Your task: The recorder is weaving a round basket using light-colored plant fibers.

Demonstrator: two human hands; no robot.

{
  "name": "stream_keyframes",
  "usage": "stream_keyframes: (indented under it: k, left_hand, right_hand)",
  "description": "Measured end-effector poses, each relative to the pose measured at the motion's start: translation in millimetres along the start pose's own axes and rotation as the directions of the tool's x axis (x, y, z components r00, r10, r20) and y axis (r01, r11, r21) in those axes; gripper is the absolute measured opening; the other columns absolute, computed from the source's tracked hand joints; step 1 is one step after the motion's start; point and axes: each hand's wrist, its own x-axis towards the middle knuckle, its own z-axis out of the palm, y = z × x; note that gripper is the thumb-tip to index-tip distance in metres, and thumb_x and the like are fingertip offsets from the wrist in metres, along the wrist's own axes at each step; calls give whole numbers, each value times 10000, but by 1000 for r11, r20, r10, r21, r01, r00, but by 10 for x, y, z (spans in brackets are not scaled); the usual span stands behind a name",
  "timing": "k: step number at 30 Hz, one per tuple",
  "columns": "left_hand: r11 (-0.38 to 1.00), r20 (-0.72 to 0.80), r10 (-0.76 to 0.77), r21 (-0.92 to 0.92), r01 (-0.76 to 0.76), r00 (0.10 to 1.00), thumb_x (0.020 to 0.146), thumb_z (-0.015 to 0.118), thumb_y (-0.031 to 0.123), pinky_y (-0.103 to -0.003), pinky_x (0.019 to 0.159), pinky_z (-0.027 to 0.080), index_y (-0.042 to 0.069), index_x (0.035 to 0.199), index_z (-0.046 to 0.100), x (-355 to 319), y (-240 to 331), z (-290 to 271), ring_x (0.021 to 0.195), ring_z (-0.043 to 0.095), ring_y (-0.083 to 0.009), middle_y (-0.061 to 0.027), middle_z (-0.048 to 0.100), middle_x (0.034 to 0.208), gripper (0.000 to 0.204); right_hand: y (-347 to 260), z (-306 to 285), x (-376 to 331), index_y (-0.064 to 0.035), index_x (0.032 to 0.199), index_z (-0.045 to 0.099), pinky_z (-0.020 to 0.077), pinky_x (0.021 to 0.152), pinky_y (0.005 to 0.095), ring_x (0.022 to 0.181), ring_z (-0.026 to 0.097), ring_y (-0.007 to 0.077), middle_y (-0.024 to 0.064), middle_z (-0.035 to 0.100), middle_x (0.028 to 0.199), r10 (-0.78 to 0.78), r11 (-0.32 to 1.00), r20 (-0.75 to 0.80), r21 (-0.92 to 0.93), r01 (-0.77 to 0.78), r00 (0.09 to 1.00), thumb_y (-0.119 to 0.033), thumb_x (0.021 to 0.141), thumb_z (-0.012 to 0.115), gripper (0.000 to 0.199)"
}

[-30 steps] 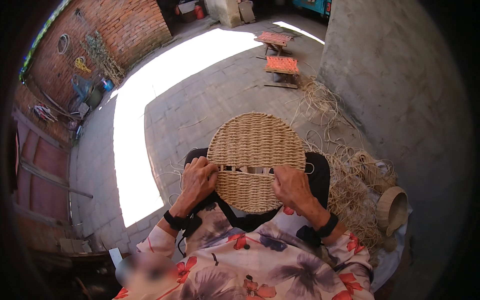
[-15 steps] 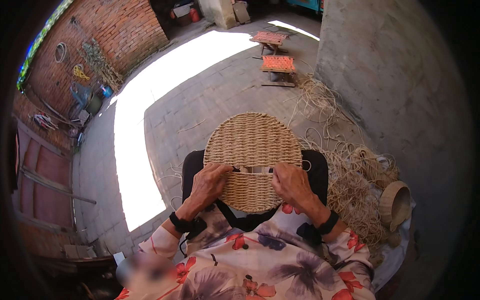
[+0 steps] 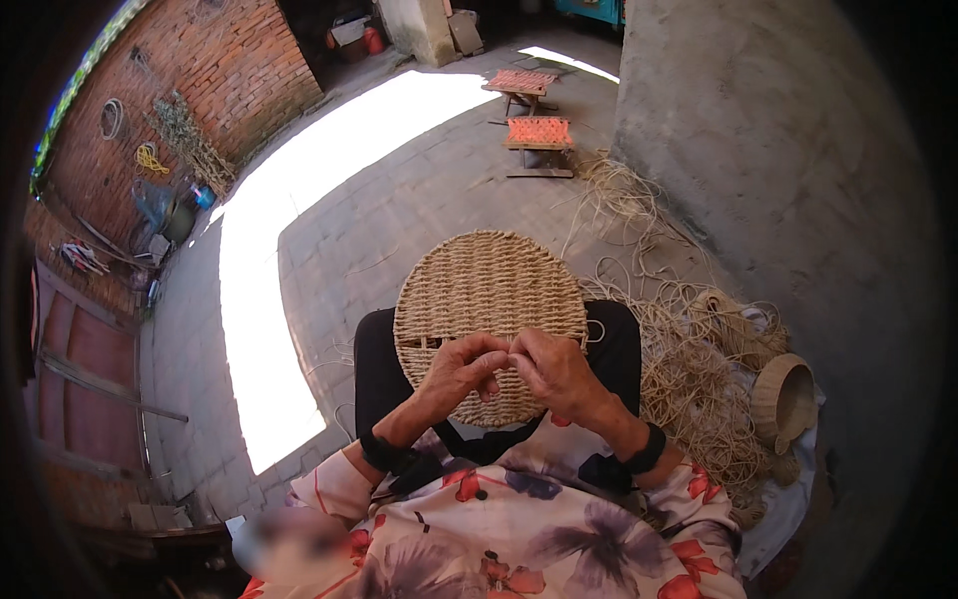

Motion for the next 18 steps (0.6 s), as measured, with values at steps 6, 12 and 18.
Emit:
stream_keyframes:
  k: [6,12,18]
  left_hand:
    - [994,-239,74,91,-54,968,938,641,78,-253,576,525,-14,999,659,-31,-220,-221,684,630,-96,-31,652,826,112]
    - [408,-148,575,904,-125,805,843,619,-7,-414,640,517,22,894,673,31,-258,-223,715,661,-350,-175,670,835,80]
    - [425,-103,529,891,-158,842,833,597,-14,-417,628,517,48,962,675,189,-292,-96,704,665,-336,-171,672,867,163]
  right_hand:
    - [174,1,-71,-1,974,583,496,613,324,655,624,189,102,612,749,132,977,-47,177,-122,990,-97,896,669,151]
    - [317,-31,-159,-11,1017,587,480,595,288,639,567,115,59,592,753,238,961,-76,166,-223,968,-123,900,668,181]
    - [421,121,-118,-22,978,603,503,623,347,670,626,231,109,618,783,79,997,-84,32,-77,993,-75,868,651,131]
